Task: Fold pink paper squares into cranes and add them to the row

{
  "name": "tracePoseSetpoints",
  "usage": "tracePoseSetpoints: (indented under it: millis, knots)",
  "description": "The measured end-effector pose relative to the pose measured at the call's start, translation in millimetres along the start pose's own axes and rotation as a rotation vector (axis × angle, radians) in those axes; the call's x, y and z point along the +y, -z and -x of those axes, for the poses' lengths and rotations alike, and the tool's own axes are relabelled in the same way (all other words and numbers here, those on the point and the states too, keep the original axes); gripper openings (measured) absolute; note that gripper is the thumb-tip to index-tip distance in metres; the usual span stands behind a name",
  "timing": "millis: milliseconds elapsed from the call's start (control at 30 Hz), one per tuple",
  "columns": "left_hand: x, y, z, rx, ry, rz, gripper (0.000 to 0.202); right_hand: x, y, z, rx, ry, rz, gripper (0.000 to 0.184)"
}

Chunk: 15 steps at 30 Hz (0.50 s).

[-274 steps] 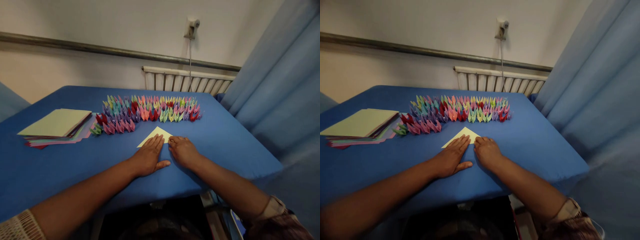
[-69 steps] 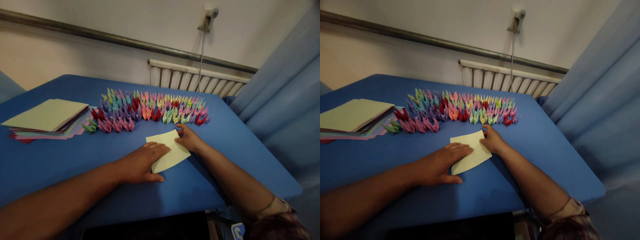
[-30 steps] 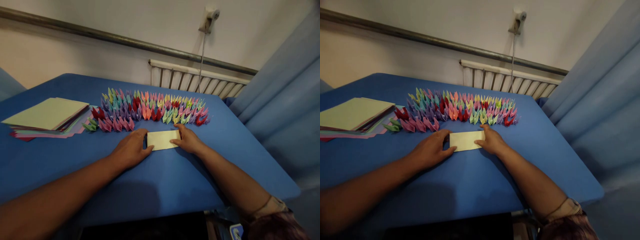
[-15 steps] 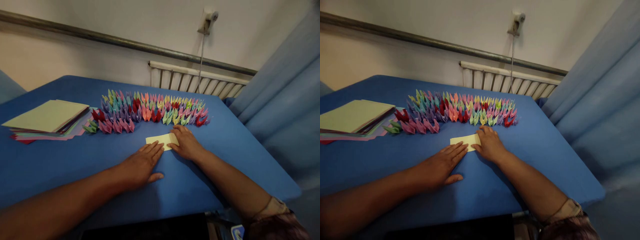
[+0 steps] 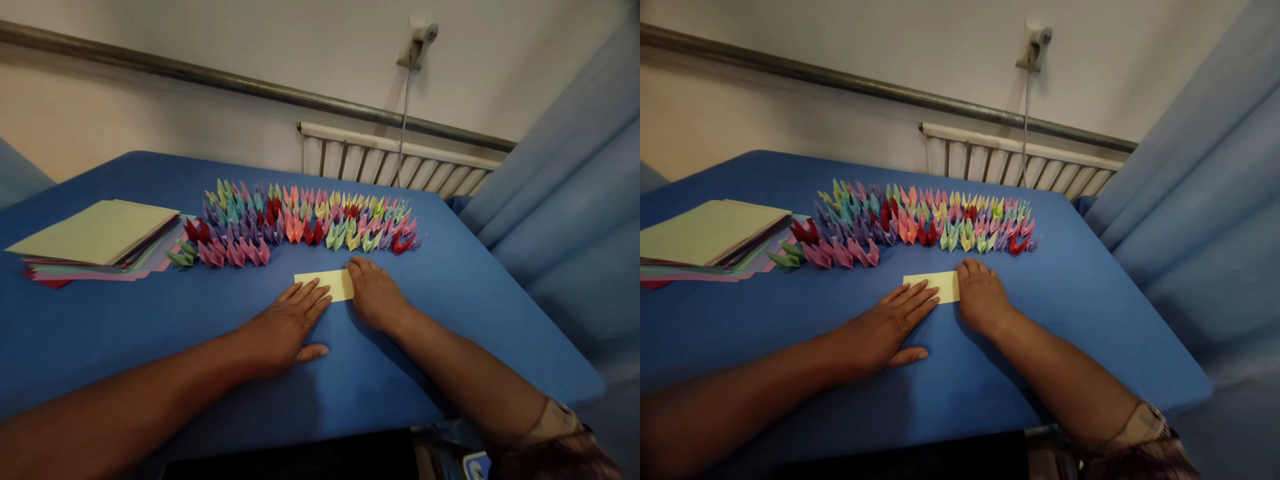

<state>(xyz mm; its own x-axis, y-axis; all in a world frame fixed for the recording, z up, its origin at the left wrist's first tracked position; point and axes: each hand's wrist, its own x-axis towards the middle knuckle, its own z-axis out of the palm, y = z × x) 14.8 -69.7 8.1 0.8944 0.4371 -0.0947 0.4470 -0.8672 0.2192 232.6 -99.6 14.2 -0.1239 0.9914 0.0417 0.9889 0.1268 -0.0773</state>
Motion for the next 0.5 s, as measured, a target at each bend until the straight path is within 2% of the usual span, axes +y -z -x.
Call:
tracePoseSetpoints:
  millis: [133,200,367,500]
  knots:
    - [1,1.5,1,-0.044,0.016,0.027,0.079,1,1,-5,0.042,-0.042,-0.055,0.039]
    - [2,2.6,2,-0.045,0.013,0.040,0.077,4,-1,-8,0.063,-0.079,-0.076,0.042]
    - [-3,4.6,3,0.015,-0.012,0.074,0.075,15,-4,-14,0.029,-0.147,-0.171,0.052]
    - [-7,8.3,0,0.105,-0.007,0.119,0.057,19,-2,-17,-0.045,-0.185,-0.254,0.047]
